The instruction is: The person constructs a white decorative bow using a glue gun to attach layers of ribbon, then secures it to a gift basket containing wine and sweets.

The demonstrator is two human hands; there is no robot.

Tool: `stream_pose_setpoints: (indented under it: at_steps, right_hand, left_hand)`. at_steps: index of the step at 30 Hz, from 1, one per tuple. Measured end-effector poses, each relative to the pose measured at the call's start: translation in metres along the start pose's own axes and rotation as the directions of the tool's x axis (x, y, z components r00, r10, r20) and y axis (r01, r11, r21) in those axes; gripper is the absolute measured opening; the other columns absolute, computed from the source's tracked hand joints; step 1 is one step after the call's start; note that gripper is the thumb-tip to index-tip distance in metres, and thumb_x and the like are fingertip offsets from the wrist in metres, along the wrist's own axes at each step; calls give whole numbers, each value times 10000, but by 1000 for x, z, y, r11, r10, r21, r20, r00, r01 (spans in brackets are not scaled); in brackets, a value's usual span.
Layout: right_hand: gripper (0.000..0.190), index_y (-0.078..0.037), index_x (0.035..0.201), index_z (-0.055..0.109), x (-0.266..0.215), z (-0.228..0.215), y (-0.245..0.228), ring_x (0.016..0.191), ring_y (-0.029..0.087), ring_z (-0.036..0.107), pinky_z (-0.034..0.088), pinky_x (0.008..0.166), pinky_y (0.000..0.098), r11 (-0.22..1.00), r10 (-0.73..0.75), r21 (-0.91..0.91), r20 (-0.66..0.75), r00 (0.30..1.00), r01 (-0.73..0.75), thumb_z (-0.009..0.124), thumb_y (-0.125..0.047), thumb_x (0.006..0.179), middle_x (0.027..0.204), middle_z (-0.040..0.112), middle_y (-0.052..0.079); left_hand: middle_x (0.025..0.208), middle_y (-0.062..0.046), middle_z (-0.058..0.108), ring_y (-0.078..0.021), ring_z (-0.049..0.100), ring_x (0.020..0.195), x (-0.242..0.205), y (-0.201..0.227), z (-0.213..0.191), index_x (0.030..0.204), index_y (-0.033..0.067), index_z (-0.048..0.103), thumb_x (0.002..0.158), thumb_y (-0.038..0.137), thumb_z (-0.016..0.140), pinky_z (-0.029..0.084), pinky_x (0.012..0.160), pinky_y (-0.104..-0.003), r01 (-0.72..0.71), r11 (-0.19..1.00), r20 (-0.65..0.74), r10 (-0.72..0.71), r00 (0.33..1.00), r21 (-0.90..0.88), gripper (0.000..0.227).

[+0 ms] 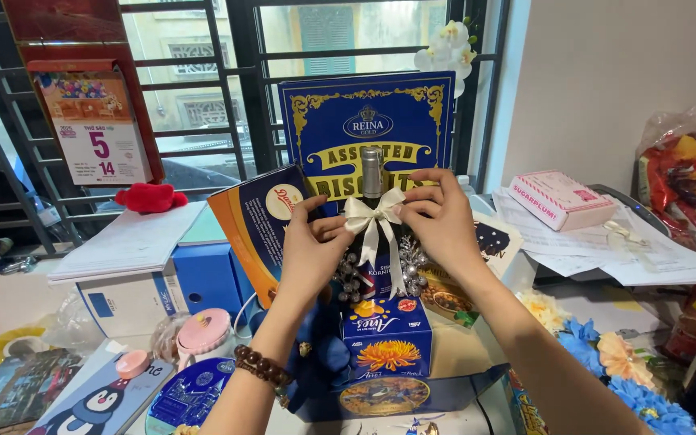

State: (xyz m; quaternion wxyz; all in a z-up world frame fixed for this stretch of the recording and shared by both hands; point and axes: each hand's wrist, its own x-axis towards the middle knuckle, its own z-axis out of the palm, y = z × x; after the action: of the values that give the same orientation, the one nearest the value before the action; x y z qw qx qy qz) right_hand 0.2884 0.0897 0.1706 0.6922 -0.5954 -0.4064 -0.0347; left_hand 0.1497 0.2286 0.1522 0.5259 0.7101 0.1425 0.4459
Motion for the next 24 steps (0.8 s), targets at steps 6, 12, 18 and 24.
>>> stream_pose_setpoints:
  at_steps: [6,12,18,24]
  right_hand:
    - [510,-44,1294,557,-17,-3,2,904,193,707,628,845,368,997,-6,74,-41,999,9,757,54,836,1013,673,175]
    - [516,-56,1302,545,-51,-21,-21,905,159,689,626,826,332,982,69,182,-46,997,-60,773,23,846,1010,654,141]
    - [473,-83,1230,573,-102,-69,-32,890,142,662,576,810,294,951,202,264,-130,971,-162,780,-8,811,1016,636,99]
    - [461,-57,1280,565,-183,-165,-8,848,116,634,510,707,210,925,327,317,-377,866,-211,708,-14,844,1033,672,89]
  left_hand:
    - [1085,-183,779,-265,742,1078,-22,16,1,1455,1,505,812,2,664,578,956,-433,-33,999,14,33,999,-18,662]
    - [1055,-155,787,-247,730,1088,-51,31,9,1408,28,556,821,14,663,579,958,-417,-91,995,12,91,996,-42,598]
    - [1141,-130,750,-225,724,1097,-123,65,15,1311,86,564,890,71,644,622,859,-331,-208,978,-85,209,974,20,429]
    - [1124,-121,729,-166,740,1090,-217,76,32,1263,48,574,902,55,683,593,781,-270,-153,985,-121,162,979,77,377]
